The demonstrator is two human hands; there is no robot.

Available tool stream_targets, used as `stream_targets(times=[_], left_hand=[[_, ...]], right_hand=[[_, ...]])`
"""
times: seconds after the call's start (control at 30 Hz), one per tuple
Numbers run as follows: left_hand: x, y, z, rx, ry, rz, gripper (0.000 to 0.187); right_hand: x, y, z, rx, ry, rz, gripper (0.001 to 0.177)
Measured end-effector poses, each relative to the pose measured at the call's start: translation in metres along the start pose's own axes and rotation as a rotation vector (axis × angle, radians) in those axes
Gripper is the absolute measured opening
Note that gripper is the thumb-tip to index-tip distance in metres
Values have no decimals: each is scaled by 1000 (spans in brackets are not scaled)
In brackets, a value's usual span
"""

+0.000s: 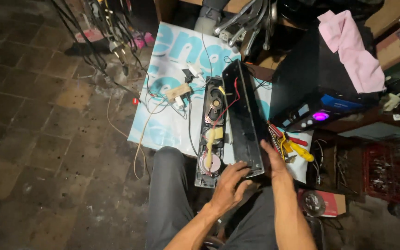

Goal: The person sits on the floor and works on a disassembled electronic device, likely a speaker, using a red screwdriver. They manipulate the internal components, including wires and a motor, while holding the device casing.

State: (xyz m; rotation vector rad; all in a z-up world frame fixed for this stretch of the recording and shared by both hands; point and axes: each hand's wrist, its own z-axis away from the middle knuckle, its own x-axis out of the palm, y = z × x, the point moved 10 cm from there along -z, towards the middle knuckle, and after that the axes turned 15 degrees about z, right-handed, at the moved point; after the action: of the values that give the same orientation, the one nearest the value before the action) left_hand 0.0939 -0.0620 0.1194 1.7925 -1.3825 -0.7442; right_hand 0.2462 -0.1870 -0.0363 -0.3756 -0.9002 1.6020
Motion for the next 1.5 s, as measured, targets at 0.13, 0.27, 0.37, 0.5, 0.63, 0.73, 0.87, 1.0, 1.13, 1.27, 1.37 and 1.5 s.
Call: stream_targets(times=[0.13,0.27,0.37,0.5,0.63,0.73,0.87,1.0,1.13,1.27,1.37,1.5], left_hand=[[-36,6,9,-13,83,-24,18],[-97,-38,42,-185,403,-200,11],[-122,-78,70,-367,545,-253,11],[-130,-135,110,-774,601,-257,31],[-120,-169,146,-1157,678,-48,49],[-96,-132,127,-1324,790,300,62],[-87,-208,197,-1460,1125,664,71],[-62,-237,216,-1495,1131,1090,88],[-37,-200,172,-1422,946,1387,95],[-35,-190,164,-1421,826,1482,70],[-34,-194,163,-1414,758,1542,67],[-39,-170,145,-1378,701,1575,64]], right_hand=[[-45,-6,-19,-90,105,3,48],[-78,-9,-37,-117,137,22,52],[-104,-5,-48,-154,185,40,52],[-107,3,-55,-168,172,-68,51],[-84,3,-41,-177,150,-193,49],[-35,-15,6,-133,145,-187,43],[-28,-5,11,-68,107,-275,56],[-3,-3,24,-29,32,-336,54],[-11,18,17,53,5,-333,54],[25,2,44,81,-72,-410,49],[41,-8,55,90,-83,-436,51],[46,3,48,105,-57,-394,53]])
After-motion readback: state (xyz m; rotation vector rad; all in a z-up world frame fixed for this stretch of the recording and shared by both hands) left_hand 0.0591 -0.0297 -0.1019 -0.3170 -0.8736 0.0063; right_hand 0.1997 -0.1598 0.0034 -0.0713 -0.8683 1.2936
